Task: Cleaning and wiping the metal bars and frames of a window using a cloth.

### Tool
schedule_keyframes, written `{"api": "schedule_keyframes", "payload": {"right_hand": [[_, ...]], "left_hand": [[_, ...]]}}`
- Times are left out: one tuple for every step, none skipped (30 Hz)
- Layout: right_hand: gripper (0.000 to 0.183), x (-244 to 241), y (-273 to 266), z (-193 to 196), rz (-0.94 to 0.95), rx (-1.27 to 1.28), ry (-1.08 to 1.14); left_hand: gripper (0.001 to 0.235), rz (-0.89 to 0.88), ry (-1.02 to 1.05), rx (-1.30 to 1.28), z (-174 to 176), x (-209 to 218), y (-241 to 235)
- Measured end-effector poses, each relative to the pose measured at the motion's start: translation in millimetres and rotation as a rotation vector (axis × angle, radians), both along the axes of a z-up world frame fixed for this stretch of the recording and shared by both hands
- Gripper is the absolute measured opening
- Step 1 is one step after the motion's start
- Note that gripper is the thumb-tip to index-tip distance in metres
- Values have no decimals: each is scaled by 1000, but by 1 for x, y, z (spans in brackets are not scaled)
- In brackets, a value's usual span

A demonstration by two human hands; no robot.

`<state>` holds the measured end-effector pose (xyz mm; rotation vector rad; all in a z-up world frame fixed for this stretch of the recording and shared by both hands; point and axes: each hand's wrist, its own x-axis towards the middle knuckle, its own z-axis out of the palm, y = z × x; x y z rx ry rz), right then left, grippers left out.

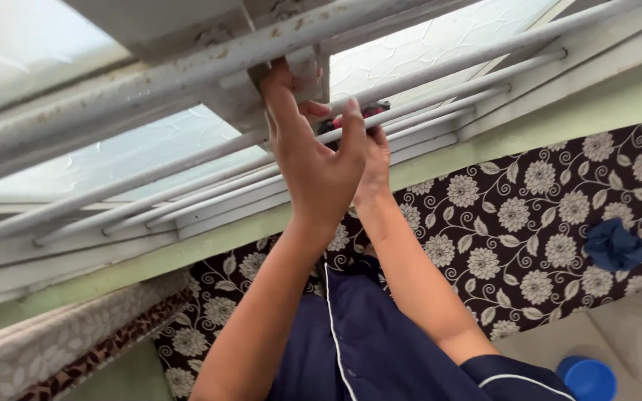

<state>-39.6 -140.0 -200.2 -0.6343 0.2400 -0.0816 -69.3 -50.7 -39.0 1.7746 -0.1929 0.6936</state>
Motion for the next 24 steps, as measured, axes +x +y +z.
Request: {"api": "schedule_keyframes", "payload": {"right_hand": [[14, 7, -10, -10, 9, -8, 3], [19, 16, -19, -19, -80, -1, 63], [25, 24, -28, -28, -170, 6, 123], [25, 32, -59, -32, -158, -1, 117], [22, 41, -91, -36, -300, -183, 109], [21, 47, -121, -40, -438, -365, 101], [21, 56, -140, -36, -424, -371, 99], [27, 64, -161, -31, -476, -314, -10], [40, 73, -182, -27, -525, -256, -120], [40, 66, -153, -21, -525, -258, -122], [38, 59, -125, -14, -513, -413, -19], [37, 49, -98, -8, -498, -569, 89], [37, 32, -60, -13, -499, -571, 92], [31, 13, -20, -19, -215, -613, -66], [36, -6, 20, -23, 68, -645, -226], [36, -6, 29, -23, 65, -637, -232], [36, -7, 38, -23, 132, -360, -297], [36, -10, 46, -23, 206, -85, -354], [36, 3, 26, -40, 212, -82, -357], [34, 9, 4, -59, 119, -401, -341], [33, 14, -18, -79, 27, -720, -321], [33, 31, -41, -60, 33, -720, -335], [30, 48, -63, -40, -229, -629, -59], [32, 51, -86, -25, -486, -525, 243]], "left_hand": [[56, 9, 3, -8, -7, 0, 3], [53, 20, 22, 68, -15, 0, 8], [50, 31, 42, 143, -22, 1, 12], [50, 44, 38, 136, -21, 1, 10], [51, 34, 34, 131, -19, 1, 8], [52, 24, 38, 127, -19, -1, 7], [52, 38, 40, 121, -21, 0, 4], [49, 55, 6, 135, -24, 1, 0], [46, 72, -27, 149, -26, 2, -4], [46, 72, -29, 147, -26, 3, -6], [45, 134, -78, 179, -26, 4, -9], [44, 192, -124, 210, -26, 4, -12], [44, 189, -122, 209, -28, 6, -13], [44, 182, -111, 203, -31, 6, -13], [45, 174, -101, 198, -33, 7, -12], [45, 175, -109, 205, -33, 6, -11], [42, 172, -127, 228, -34, 6, -8], [40, 175, -140, 248, -35, 4, -7], [40, 182, -141, 250, -39, 11, -8], [41, 144, -123, 183, -47, 12, -11], [42, 106, -105, 115, -54, 14, -14], [42, 117, -115, 113, -49, 15, -13], [44, 144, -179, 111, -44, 16, -12], [46, 161, -217, 112, -42, 8, -12]]}}
